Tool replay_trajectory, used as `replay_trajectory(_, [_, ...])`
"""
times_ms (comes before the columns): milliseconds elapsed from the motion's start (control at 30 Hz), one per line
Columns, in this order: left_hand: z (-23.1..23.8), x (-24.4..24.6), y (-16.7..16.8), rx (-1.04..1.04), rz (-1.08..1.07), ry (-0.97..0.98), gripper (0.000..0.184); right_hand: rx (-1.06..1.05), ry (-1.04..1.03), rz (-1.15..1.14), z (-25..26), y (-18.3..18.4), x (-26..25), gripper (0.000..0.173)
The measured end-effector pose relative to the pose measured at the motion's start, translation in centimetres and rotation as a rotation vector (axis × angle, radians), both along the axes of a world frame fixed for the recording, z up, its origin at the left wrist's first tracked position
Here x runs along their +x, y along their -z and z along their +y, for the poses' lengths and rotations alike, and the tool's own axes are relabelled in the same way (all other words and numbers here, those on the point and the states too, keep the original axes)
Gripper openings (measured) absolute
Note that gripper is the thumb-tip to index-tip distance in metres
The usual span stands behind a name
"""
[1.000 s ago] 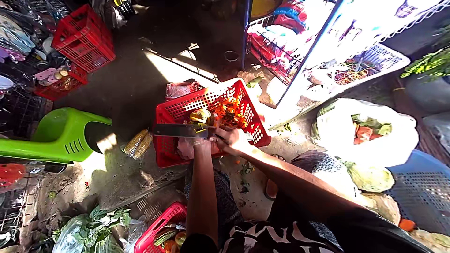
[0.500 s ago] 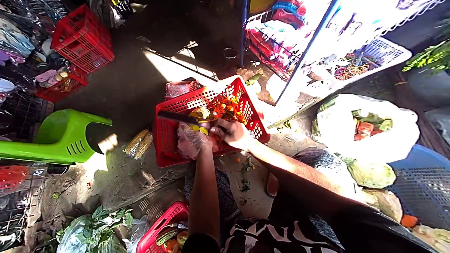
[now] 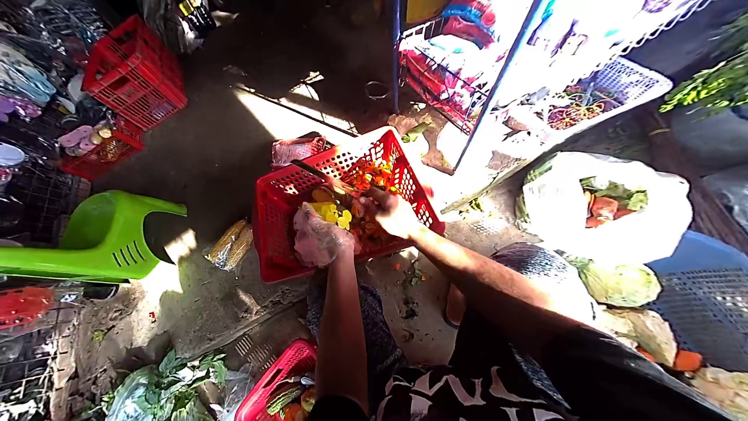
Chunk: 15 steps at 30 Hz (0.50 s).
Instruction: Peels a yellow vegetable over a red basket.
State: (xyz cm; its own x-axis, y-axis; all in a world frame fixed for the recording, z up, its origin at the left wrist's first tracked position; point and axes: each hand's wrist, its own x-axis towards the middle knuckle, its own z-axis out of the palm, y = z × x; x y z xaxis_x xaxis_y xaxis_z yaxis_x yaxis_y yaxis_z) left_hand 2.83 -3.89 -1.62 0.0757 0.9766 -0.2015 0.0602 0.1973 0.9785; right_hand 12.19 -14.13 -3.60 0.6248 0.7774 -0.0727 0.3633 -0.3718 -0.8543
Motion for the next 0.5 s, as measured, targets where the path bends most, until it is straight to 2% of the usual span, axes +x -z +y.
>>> replay_trajectory(100, [0.1,0.4,-1.0,-0.013,-0.105,0.017,0.067,0.173,0.005,-0.082,-0.6,-2.3,-1.5,0.038])
replay_trajectory(133, [-0.6,0.1,-2.0,0.007,-0.088,0.043,0.061,0.235,-0.034,-0.163,-1.1,-3.0,-2.7,0.037])
replay_trajectory(200, [-2.3,-0.7,-4.4,0.078,-0.129,0.122,0.039,0.318,-0.097,-0.303,-1.3,-3.0,-4.6,0.040])
replay_trajectory(267, [-2.3,-0.4,-3.5,0.038,-0.309,0.118,0.029,0.292,-0.087,-0.335,-1.0,-1.9,-5.3,0.042])
replay_trajectory(300, [-2.0,-0.3,-2.9,-0.011,-0.290,0.091,0.033,0.220,-0.072,-0.278,-0.8,-1.5,-4.9,0.040])
replay_trajectory(367, [-0.9,-0.1,-1.4,-0.095,-0.217,0.015,0.058,0.039,-0.009,-0.093,-0.3,-0.7,-2.7,0.040])
replay_trajectory(400, [-0.4,0.1,-1.0,-0.096,-0.201,-0.001,0.065,-0.011,0.022,-0.034,-0.1,-0.8,-1.5,0.042])
replay_trajectory(500, [0.5,0.5,-1.0,-0.116,-0.219,0.002,0.066,0.155,0.002,-0.112,-0.8,-2.6,-2.1,0.039])
